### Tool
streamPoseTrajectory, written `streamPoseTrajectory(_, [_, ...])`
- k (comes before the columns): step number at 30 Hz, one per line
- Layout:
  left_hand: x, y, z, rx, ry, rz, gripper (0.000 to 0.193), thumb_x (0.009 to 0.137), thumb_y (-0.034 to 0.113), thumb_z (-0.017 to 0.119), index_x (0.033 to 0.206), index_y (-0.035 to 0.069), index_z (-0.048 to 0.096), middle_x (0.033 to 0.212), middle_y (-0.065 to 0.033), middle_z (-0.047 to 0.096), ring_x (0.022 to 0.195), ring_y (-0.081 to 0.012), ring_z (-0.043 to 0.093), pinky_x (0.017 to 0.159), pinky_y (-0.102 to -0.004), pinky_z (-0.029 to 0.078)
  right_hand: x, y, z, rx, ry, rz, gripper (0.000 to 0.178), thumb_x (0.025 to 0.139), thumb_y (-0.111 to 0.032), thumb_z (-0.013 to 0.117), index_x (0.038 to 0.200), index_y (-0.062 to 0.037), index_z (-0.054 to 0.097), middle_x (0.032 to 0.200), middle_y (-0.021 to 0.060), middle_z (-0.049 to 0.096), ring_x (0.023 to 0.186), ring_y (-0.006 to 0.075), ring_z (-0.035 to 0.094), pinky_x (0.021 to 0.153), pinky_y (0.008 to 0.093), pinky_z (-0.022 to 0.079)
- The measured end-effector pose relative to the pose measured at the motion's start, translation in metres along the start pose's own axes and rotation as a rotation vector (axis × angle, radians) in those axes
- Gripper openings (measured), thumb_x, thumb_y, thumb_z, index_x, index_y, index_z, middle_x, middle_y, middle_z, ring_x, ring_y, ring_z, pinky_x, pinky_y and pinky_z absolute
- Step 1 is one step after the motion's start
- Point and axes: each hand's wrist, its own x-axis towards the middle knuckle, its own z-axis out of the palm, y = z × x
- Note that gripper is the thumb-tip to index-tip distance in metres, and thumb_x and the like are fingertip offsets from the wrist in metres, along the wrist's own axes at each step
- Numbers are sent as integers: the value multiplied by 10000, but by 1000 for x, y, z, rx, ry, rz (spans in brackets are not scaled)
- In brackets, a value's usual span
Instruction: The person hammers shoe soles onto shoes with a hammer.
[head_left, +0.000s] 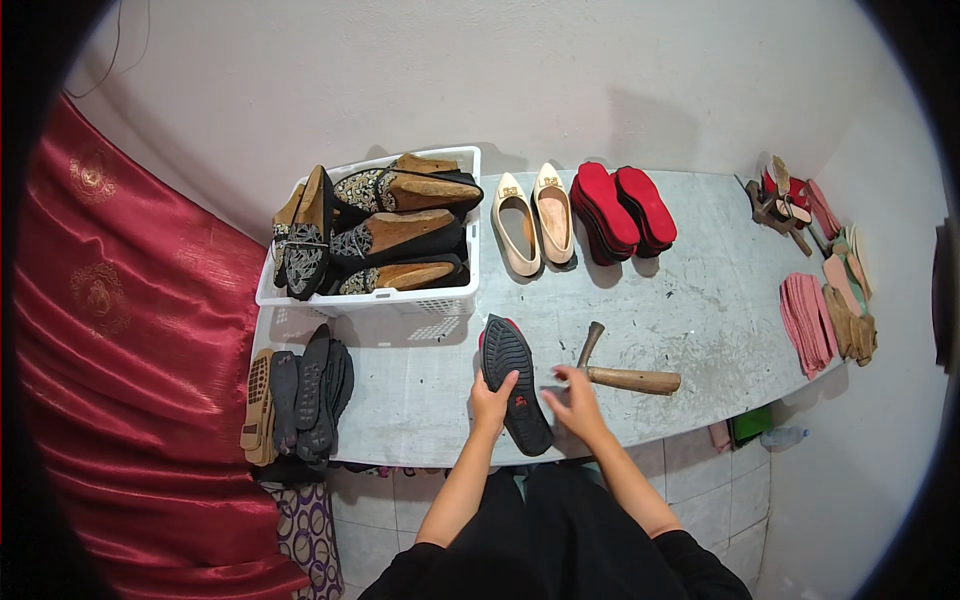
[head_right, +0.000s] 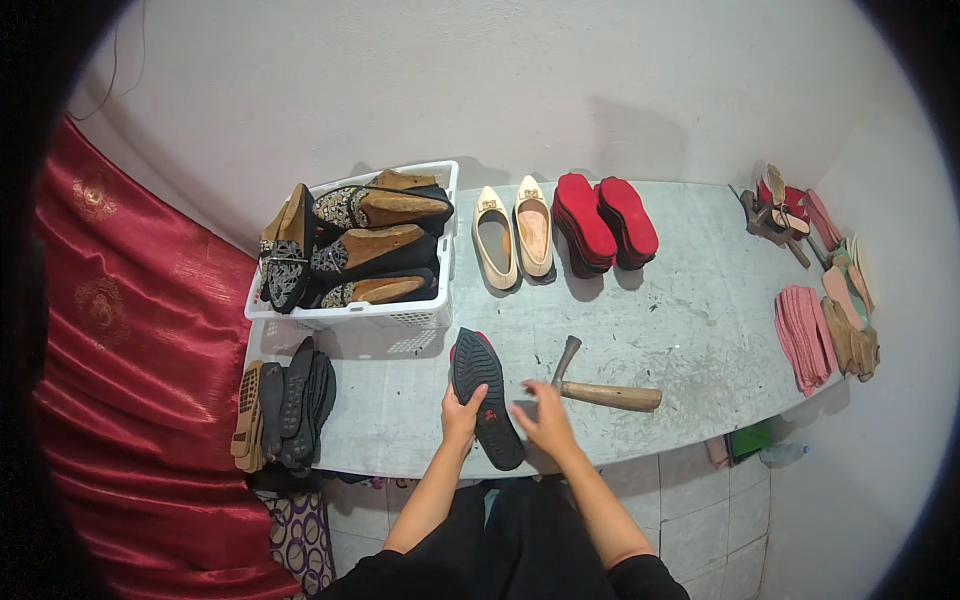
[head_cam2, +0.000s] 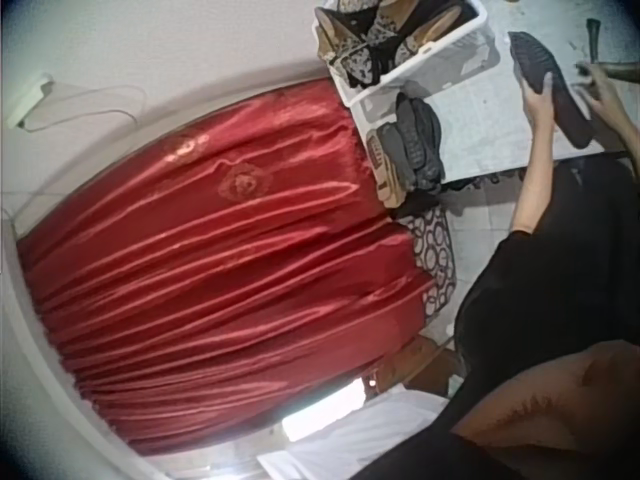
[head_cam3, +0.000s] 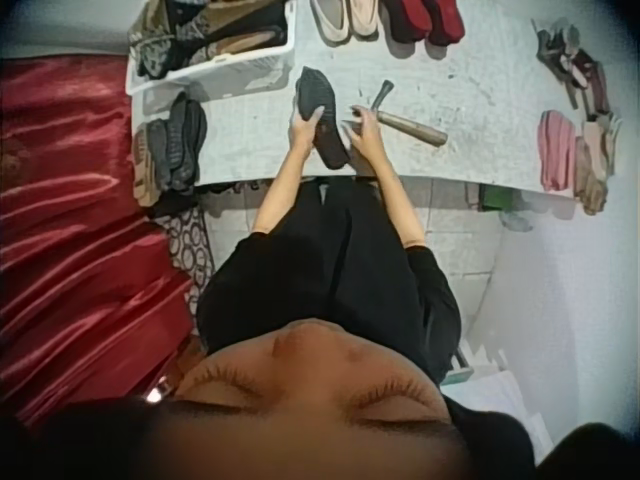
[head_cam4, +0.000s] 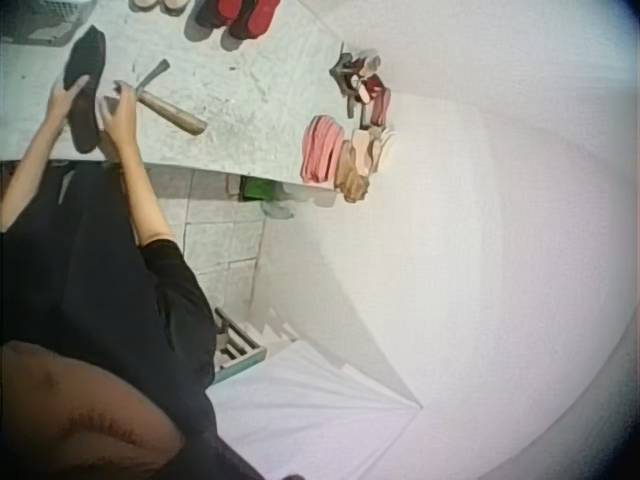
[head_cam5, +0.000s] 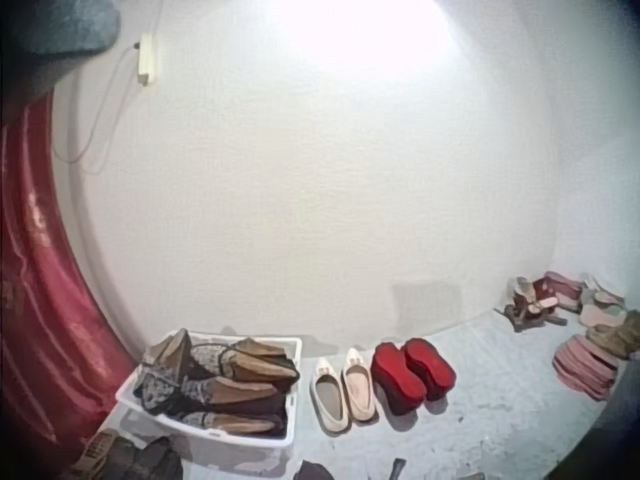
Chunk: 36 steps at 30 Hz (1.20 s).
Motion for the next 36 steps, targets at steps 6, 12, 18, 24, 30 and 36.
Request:
streamPoseTrajectory(6, [-8, 7, -2, -478, 21, -72, 456, 801, 62, 660, 1199, 7, 444, 1104, -92, 552, 972, -182, 559, 835, -310, 475, -12, 51, -81, -557, 321, 102, 460, 705, -190, 701, 1117, -80, 528, 1118, 178, 519, 1086, 337, 458, 952, 462, 330])
streamPoseTrajectory(12, [-6, 0, -7, -447, 6, -150, 405, 800, 102, 674, 1153, 12, 496, 1055, -86, 588, 929, -161, 573, 815, -303, 473, -28, 65, -100, -864, 65, 197, 505, 627, -352, 744, 1058, -145, 578, 1048, 55, 559, 1062, 251, 475, 1002, 500, 254])
streamPoseTrajectory(18, [-10, 9, -2, -495, 3, -171, 367, 788, 83, 676, 1113, 11, 522, 993, -73, 611, 868, -150, 592, 780, -292, 484, -25, 49, -108, -934, 26, -20, 456, 665, -387, 708, 1005, -111, 582, 930, 42, 597, 904, 237, 557, 857, 413, 393])
streamPoseTrajectory(24, [-16, 22, 6, -566, -36, -201, 334, 775, 47, 661, 1080, 16, 530, 957, -68, 614, 816, -153, 607, 711, -294, 509, -11, 20, -92, -701, 114, 227, 386, 787, -435, 618, 861, -57, 605, 717, 93, 612, 633, 260, 599, 556, 368, 453])
streamPoseTrajectory(30, [-22, 29, 9, -583, -18, -200, 320, 770, 48, 658, 1065, 16, 539, 939, -64, 617, 815, -141, 603, 715, -283, 504, -15, -25, -72, -64, 225, 411, 246, 804, -238, 650, 753, -16, 559, 526, 63, 514, 477, 147, 523, 467, 300, 411])
streamPoseTrajectory(36, [-24, 26, 11, -526, -1, -192, 311, 758, 57, 674, 1042, 24, 553, 922, -58, 621, 806, -130, 600, 713, -269, 496, -14, -71, -49, -82, 203, -6, 277, 704, -212, 724, 870, -28, 601, 702, 184, 621, 626, 333, 628, 560, 370, 473])
